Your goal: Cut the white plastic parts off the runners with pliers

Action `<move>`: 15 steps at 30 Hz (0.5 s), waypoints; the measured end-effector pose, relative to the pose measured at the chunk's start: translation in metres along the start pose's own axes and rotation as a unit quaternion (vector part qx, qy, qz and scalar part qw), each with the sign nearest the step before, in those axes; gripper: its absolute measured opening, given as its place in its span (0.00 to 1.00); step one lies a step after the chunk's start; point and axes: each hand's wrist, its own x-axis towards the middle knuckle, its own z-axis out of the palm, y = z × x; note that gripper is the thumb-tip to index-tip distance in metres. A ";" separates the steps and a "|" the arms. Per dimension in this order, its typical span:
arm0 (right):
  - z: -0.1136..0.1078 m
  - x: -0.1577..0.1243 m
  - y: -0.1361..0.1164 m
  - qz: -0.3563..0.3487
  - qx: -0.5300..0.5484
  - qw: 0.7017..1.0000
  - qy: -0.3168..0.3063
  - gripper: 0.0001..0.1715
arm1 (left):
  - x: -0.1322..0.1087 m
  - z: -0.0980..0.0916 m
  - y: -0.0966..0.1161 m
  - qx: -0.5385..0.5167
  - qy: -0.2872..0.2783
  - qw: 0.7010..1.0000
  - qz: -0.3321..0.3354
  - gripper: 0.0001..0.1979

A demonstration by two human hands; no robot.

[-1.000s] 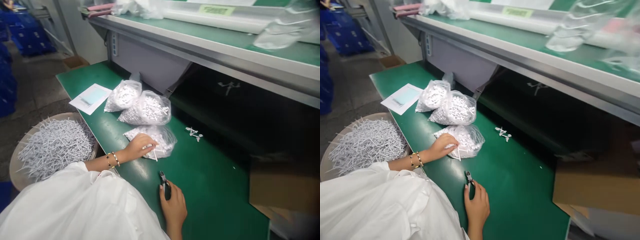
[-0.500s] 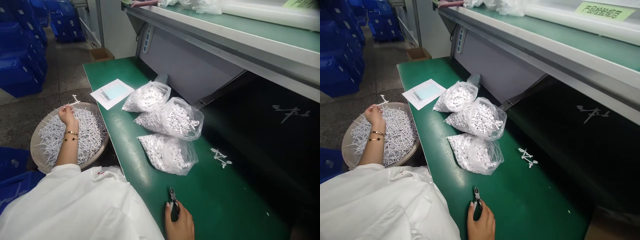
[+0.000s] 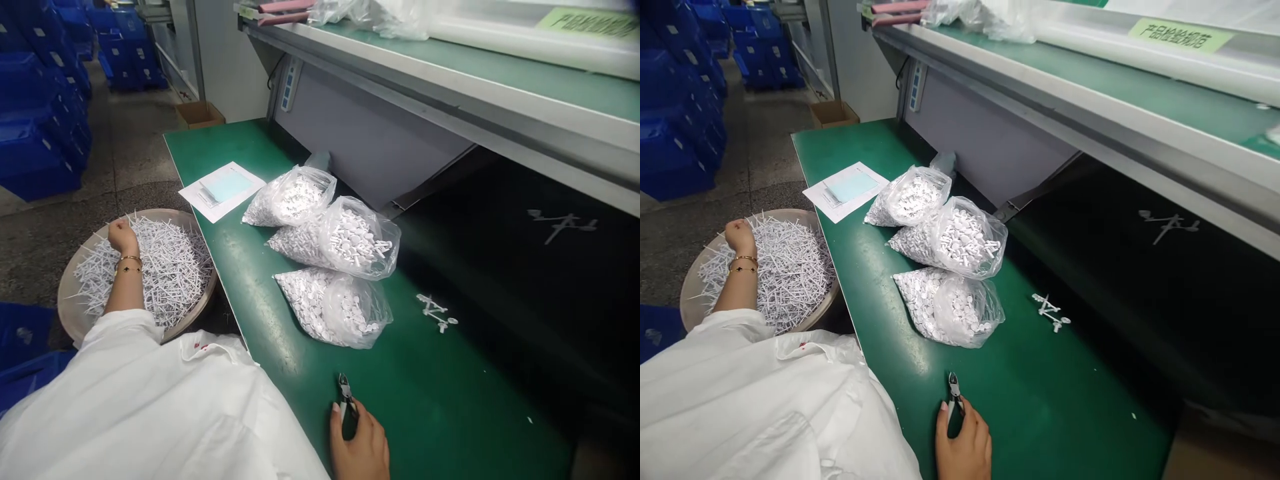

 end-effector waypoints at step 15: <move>-0.001 0.006 -0.012 -0.025 0.031 0.999 0.030 0.21 | -0.191 -0.003 0.308 -0.374 -0.251 0.715 0.535 0.11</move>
